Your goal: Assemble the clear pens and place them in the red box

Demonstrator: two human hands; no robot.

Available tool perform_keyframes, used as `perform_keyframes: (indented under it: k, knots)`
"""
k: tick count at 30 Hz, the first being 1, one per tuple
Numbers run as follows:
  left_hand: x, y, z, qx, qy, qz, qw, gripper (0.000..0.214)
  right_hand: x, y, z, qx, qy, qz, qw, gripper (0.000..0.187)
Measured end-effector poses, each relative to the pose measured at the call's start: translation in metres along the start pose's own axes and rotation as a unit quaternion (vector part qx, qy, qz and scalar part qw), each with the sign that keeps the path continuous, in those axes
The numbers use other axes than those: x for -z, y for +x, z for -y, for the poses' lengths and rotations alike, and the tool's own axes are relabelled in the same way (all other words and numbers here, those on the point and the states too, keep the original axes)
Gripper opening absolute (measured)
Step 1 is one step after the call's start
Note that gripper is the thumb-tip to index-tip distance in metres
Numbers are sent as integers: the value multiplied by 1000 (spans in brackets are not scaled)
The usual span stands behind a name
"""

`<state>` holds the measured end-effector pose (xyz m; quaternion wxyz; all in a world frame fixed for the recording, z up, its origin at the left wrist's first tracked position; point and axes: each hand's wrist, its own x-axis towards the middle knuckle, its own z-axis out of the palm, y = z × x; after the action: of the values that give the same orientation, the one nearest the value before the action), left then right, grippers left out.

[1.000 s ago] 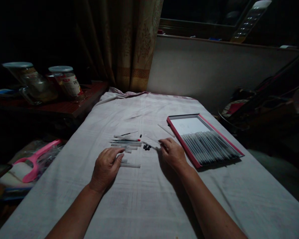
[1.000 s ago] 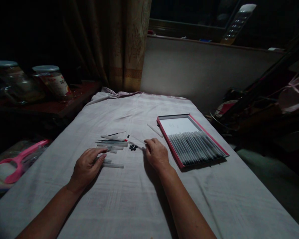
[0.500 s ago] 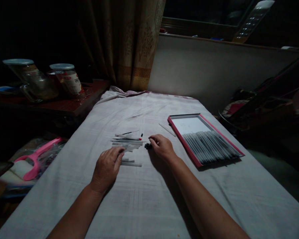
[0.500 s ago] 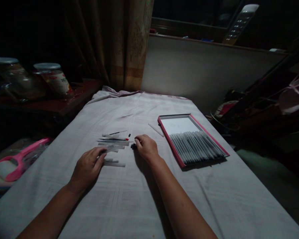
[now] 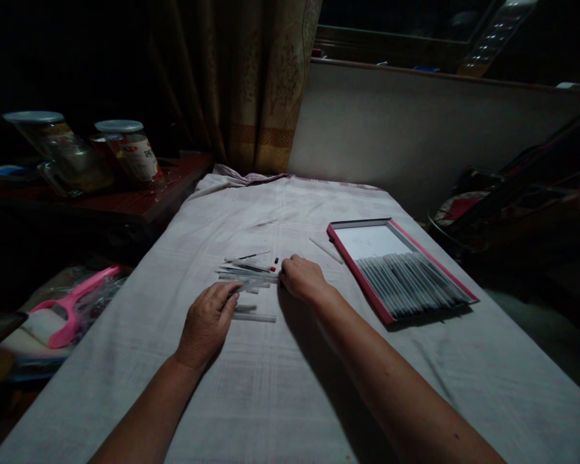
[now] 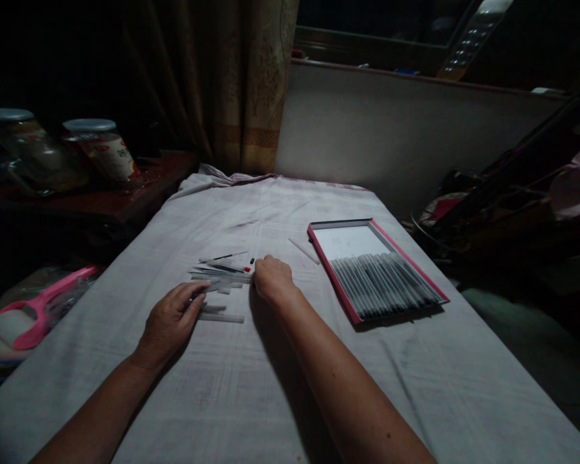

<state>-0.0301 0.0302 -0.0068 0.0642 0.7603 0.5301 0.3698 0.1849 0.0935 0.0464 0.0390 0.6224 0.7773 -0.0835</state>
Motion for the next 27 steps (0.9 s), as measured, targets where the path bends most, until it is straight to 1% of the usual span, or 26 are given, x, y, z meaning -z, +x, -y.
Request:
perform_keyframes:
  k: [5, 9, 11, 12, 13, 14, 15, 16, 18, 19, 20, 22, 27]
  knots:
    - [-1, -1, 2, -12, 16, -7, 1000, 26, -2, -4, 0, 19, -10, -9, 1000, 28]
    - [-2, -2, 5, 0, 32, -11, 999, 26, 1, -15, -13, 22, -7, -21, 1000, 26]
    - [-2, -2, 5, 8, 42, -12, 999, 27, -2, -24, -25, 21, 32, -47, 998, 23]
    - [-2, -2, 5, 12, 47, -12, 999, 27, -6, -30, -32, 21, 84, -77, 993, 21]
    - [-3, -2, 5, 16, 51, -12, 998, 27, -10, -35, -39, 24, 158, -115, 980, 18]
    - [-3, -2, 4, 20, 55, -11, 998, 27, -15, -40, -45, 25, 245, -156, 956, 16]
    - [-4, -2, 4, 21, 57, -10, 998, 27, -21, -45, -51, 22, 336, -192, 922, 16]
    - [-4, -2, 4, 21, 58, -10, 998, 27, -26, -49, -55, 11, 421, -219, 880, 18]
    - [-5, -2, 4, 16, 58, -10, 998, 27, -34, -56, -60, -24, 551, -242, 798, 26]
    - [-5, -2, 5, 12, 58, -10, 998, 27, -37, -58, -61, -42, 594, -241, 766, 30]
    - [-6, -2, 5, 8, 58, -11, 998, 26, -38, -60, -62, -56, 623, -236, 744, 32]
    - [-6, -2, 6, 3, 58, -12, 998, 26, -38, -62, -61, -70, 654, -229, 718, 35]
    - [-6, -3, 8, 6, 60, 4, 998, 27, -35, -62, -59, -77, 679, -246, 687, 33]
